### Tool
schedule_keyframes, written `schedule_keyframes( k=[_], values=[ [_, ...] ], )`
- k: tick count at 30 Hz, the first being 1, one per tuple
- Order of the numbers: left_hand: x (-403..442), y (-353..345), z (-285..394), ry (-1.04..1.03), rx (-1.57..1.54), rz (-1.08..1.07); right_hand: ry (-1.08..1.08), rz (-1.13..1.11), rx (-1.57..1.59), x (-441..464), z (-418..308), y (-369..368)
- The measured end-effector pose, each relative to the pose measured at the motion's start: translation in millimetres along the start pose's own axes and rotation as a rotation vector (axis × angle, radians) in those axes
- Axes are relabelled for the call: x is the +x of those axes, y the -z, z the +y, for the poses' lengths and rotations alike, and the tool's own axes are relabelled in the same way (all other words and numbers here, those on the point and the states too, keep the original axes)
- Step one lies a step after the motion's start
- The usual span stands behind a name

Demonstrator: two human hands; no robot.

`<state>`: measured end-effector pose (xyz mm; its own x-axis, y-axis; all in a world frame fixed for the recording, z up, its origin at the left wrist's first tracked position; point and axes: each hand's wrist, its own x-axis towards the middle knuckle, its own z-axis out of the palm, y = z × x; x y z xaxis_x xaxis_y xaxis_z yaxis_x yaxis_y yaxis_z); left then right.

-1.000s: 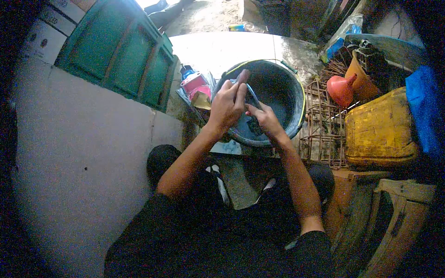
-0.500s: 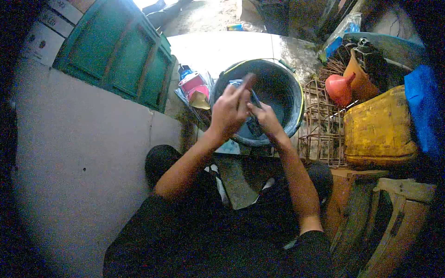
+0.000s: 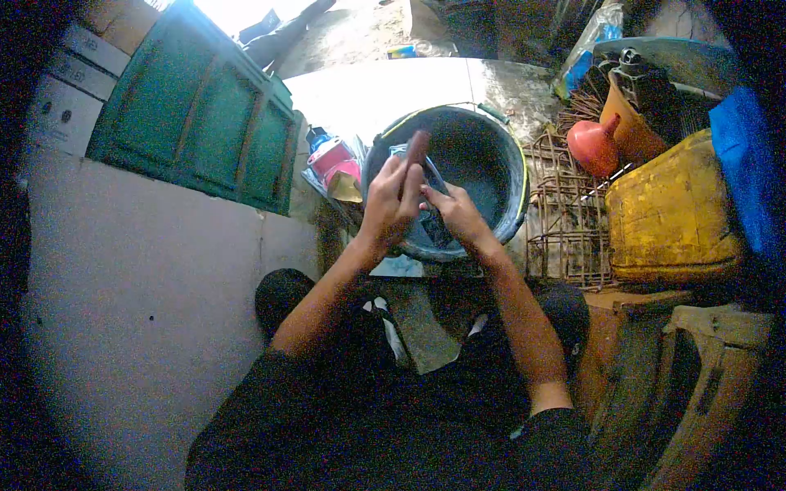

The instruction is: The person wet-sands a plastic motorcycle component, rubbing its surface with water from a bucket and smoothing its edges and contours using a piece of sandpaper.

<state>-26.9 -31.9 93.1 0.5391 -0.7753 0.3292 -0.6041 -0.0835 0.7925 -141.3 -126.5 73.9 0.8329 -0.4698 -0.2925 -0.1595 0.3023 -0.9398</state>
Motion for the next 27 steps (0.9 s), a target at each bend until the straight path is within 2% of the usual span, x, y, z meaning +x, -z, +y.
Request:
schedule_keyframes(
  k=[2,3,6,8,9,10,15,19,21,22,23,27],
  values=[
    [-1,0,4,-0.051,-0.056,-0.007,0.096,0.020,-0.010,-2,-2,-3],
    [1,3,3,0.012,-0.004,-0.003,0.095,0.023,-0.004,-3,-2,-3],
    [7,5,-4,0.118,0.021,0.037,-0.017,-0.009,0.011,-2,1,-2],
    [5,8,4,0.061,-0.057,-0.005,0.060,-0.055,-0.064,1,2,2],
    [2,2,1,-0.052,-0.063,0.005,0.064,-0.053,-0.062,1,2,3],
    [-2,0,8,-0.042,-0.161,0.004,0.069,-0.017,-0.007,-2,-4,-1],
    [9,7,-6,0.129,0.029,0.027,-0.036,0.002,0.059,-5,-7,-5],
    [4,11,7,-0.030,0.020,-0.039,0.025,0.012,0.034,-2,-4,-3],
    [4,11,13,0.002,-0.019,-0.037,0.060,0.039,0.028,-3,-3,-2],
    [4,12,14,0.036,-0.058,-0.031,0.026,0.022,0.034,-3,-3,-1],
    [6,8,10,0.074,-0.076,0.071,-0.005,0.004,0.038,-3,-2,-1],
    [11,2,-11,0.084,-0.013,0.135,0.037,-0.004,-0.042,-1,-1,-2]
  ],
)
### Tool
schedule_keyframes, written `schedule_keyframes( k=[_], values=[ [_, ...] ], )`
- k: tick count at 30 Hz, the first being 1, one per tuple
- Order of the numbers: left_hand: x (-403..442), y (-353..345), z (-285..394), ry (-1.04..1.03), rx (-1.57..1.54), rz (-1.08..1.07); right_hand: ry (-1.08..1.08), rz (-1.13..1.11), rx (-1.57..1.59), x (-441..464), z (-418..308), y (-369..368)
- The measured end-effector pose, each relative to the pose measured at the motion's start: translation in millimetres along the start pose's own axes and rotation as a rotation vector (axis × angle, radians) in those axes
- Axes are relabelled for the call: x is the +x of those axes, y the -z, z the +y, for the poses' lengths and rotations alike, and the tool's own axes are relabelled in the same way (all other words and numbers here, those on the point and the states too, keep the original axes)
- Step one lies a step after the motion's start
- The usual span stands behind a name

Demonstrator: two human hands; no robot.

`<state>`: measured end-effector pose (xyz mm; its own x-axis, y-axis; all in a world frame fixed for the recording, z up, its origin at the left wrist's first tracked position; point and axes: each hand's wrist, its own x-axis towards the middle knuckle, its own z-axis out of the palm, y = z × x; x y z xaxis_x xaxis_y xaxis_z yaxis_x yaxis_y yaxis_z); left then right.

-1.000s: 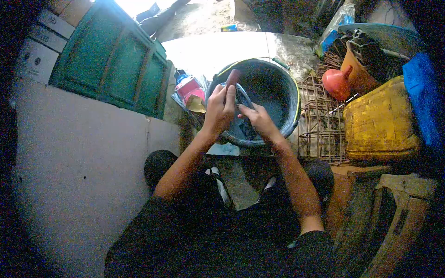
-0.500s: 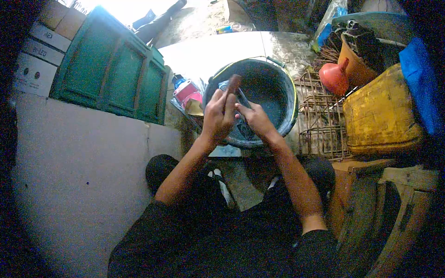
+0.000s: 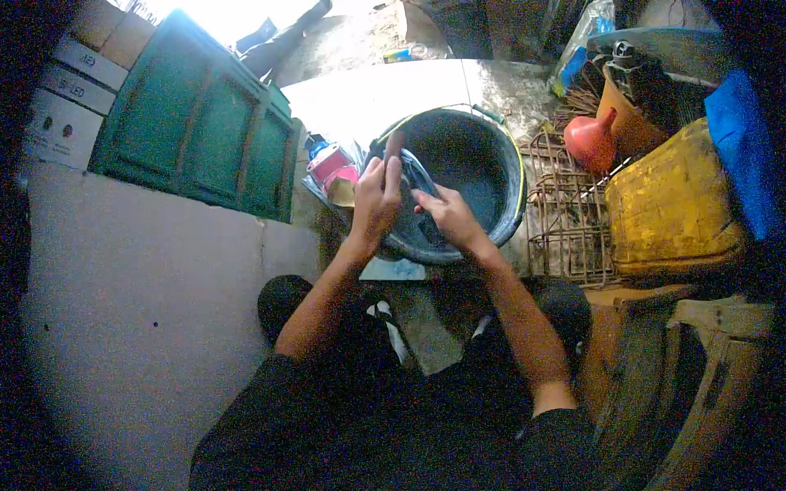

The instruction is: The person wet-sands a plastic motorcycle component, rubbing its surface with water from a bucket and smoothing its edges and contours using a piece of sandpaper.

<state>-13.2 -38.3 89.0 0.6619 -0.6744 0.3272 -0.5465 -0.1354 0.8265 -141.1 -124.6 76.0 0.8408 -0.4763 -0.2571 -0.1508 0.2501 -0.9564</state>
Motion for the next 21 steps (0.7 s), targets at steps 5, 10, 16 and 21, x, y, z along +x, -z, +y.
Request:
schedule_keyframes(
  k=[5,10,16,21],
  values=[
    [-9,6,18,-0.127,-0.069,-0.136,0.013,0.022,0.051,2,3,1],
    [1,3,-1,0.010,0.026,-0.127,-0.034,0.030,0.039,3,9,-4],
    [1,-6,0,-0.056,0.003,-0.151,-0.050,0.027,0.062,5,6,2],
    [11,-9,2,-0.070,-0.002,-0.145,0.044,0.009,-0.028,16,12,9]
  ],
)
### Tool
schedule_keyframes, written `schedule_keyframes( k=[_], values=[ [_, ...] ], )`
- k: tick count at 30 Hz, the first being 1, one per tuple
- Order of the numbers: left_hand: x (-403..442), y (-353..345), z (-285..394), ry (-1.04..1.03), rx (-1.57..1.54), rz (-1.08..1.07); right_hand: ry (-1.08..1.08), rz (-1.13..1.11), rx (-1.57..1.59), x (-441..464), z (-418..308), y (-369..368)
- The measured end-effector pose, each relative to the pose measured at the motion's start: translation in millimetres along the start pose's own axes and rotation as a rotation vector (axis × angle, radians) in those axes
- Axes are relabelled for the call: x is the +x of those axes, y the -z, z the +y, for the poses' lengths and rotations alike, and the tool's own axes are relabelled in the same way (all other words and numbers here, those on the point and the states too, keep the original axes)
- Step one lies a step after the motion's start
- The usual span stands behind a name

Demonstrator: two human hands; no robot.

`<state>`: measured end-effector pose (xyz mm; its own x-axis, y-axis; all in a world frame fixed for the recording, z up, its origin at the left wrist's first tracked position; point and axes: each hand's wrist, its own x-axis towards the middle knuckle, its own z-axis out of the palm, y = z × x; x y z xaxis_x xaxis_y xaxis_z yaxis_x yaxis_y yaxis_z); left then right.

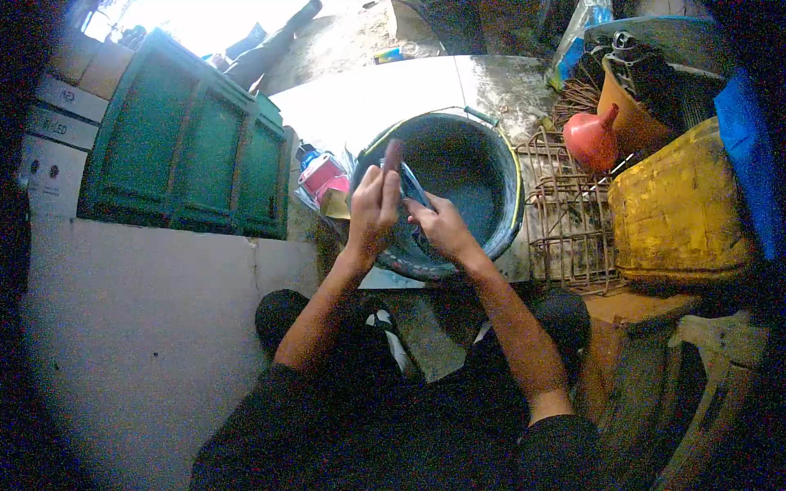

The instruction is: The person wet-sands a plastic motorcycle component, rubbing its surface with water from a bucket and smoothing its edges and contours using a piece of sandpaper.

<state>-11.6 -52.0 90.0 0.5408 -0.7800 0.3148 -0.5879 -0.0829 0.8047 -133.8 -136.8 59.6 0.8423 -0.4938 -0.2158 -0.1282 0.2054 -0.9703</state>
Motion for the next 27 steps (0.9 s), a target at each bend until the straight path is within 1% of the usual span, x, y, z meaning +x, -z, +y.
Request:
schedule_keyframes(
  k=[1,2,4,6,7,8,10,12,13,14,15,16,18,19,20,22,23,24,25,26,27],
  values=[
    [-2,3,16,-0.004,-0.029,-0.035,-0.001,0.002,0.000,1,-2,0],
    [-6,-1,11,-0.078,-0.025,-0.036,0.010,0.039,0.037,1,-4,-1],
    [-2,-5,6,-0.027,0.005,0.010,0.016,0.072,0.078,2,0,-3],
    [2,-7,-16,0.123,0.024,0.014,-0.090,0.022,0.065,4,7,-1],
    [4,-3,-14,0.174,0.019,-0.006,-0.090,0.020,0.063,4,6,-2],
    [2,-2,-9,0.174,0.017,-0.004,-0.054,0.020,0.042,3,5,-2],
    [-5,-4,5,-0.055,-0.017,0.007,-0.015,0.022,0.018,1,0,-3],
    [-9,-6,6,-0.052,-0.049,-0.018,0.033,0.048,0.063,-3,-8,-6],
    [-6,-5,4,-0.001,0.019,0.012,0.033,0.048,0.065,-3,-5,-6],
    [-2,-4,3,0.050,0.086,0.044,-0.034,0.014,0.049,0,0,-5],
    [-1,0,-7,0.229,0.054,-0.018,-0.100,-0.018,0.031,0,3,-4],
    [-3,-2,-6,0.229,0.052,-0.016,-0.099,-0.019,0.029,0,2,-5],
    [-10,-7,0,-0.076,-0.024,0.034,0.006,0.021,0.038,0,-1,-5],
    [-18,-6,9,-0.129,-0.001,-0.030,0.009,0.022,0.036,2,3,-3],
    [-17,-7,7,-0.131,-0.002,-0.031,0.002,0.036,-0.002,4,9,0],
    [-12,-10,0,-0.042,0.088,0.085,-0.009,0.046,-0.041,4,13,-2],
    [-6,-5,-1,0.192,0.072,0.062,-0.057,0.014,-0.024,3,12,-5],
    [-3,0,-8,0.199,0.067,0.044,-0.104,-0.018,-0.010,2,10,-6],
    [-5,-1,-3,0.109,0.027,0.069,-0.135,-0.033,-0.031,1,5,-4],
    [-9,-2,4,0.017,-0.012,0.093,-0.132,-0.034,-0.036,0,4,-2],
    [-16,-6,9,0.001,-0.036,0.060,-0.053,0.004,-0.012,0,3,-2]
  ],
)
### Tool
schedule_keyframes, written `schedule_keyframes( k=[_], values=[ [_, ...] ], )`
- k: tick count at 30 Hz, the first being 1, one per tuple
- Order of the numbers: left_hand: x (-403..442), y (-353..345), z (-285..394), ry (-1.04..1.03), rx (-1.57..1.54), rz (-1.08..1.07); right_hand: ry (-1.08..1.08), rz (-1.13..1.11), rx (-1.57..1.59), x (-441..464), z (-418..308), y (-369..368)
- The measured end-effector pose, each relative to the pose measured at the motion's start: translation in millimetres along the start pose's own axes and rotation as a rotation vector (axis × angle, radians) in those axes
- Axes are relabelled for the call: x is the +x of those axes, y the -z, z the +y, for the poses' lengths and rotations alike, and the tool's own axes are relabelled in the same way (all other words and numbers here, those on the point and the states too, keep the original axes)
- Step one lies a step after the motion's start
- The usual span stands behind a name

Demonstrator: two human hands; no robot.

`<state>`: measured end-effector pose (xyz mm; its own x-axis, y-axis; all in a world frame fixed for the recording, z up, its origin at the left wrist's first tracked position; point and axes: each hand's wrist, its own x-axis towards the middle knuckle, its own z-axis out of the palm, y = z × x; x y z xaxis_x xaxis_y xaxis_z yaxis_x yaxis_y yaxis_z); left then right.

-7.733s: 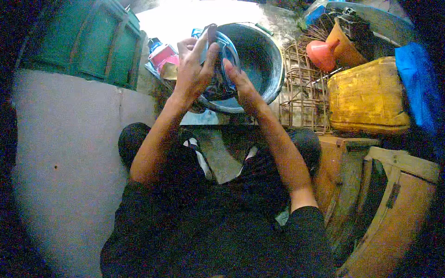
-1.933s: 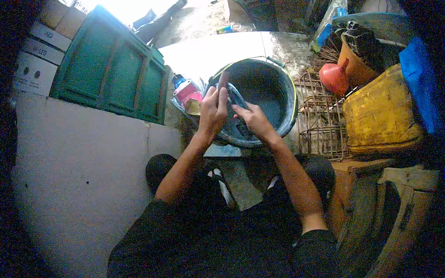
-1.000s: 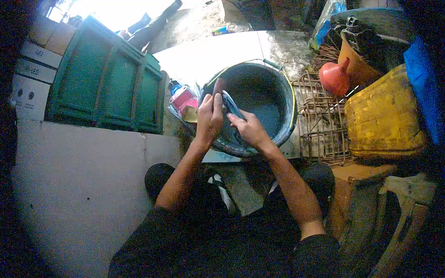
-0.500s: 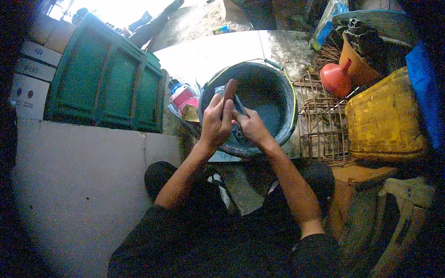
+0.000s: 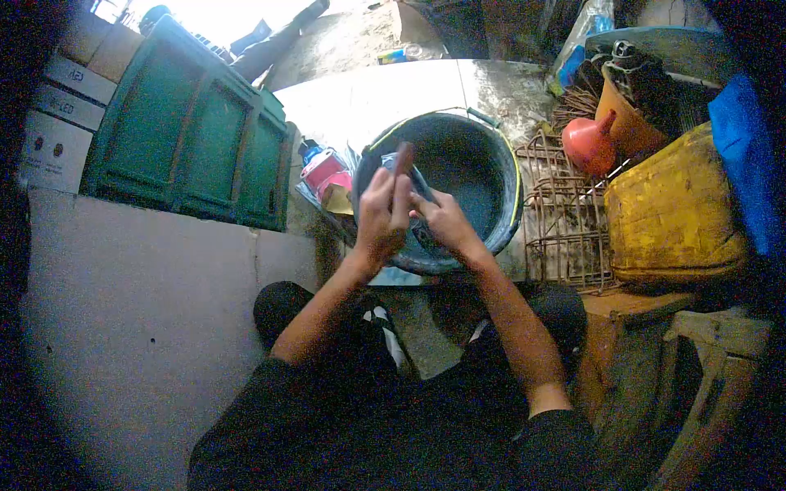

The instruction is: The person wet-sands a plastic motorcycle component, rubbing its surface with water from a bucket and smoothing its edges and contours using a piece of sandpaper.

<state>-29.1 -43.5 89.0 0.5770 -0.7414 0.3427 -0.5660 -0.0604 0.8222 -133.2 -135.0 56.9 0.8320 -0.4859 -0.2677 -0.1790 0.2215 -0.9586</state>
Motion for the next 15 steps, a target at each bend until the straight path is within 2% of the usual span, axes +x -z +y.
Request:
schedule_keyframes(
  k=[1,3,5,7,9,11,13,15],
  values=[
    [-5,-2,3,-0.015,-0.023,-0.036,0.079,0.038,0.028,0,-1,0],
    [1,0,-4,0.013,0.045,-0.037,0.074,0.050,0.030,-1,-2,-2],
    [15,3,-24,0.269,0.066,-0.003,-0.015,0.017,-0.022,0,-1,-3],
    [17,7,-17,0.326,0.046,-0.047,-0.032,0.019,0.015,-1,-8,-1],
    [8,5,4,-0.001,-0.112,-0.038,-0.049,0.028,0.056,2,-7,3],
    [3,3,6,-0.042,-0.083,-0.106,0.075,0.045,0.033,6,-3,0],
    [11,5,-4,-0.019,0.097,0.024,0.044,0.004,0.066,2,3,-3],
    [19,12,-17,0.287,0.109,-0.028,0.017,-0.052,-0.094,4,9,-4]
  ],
)
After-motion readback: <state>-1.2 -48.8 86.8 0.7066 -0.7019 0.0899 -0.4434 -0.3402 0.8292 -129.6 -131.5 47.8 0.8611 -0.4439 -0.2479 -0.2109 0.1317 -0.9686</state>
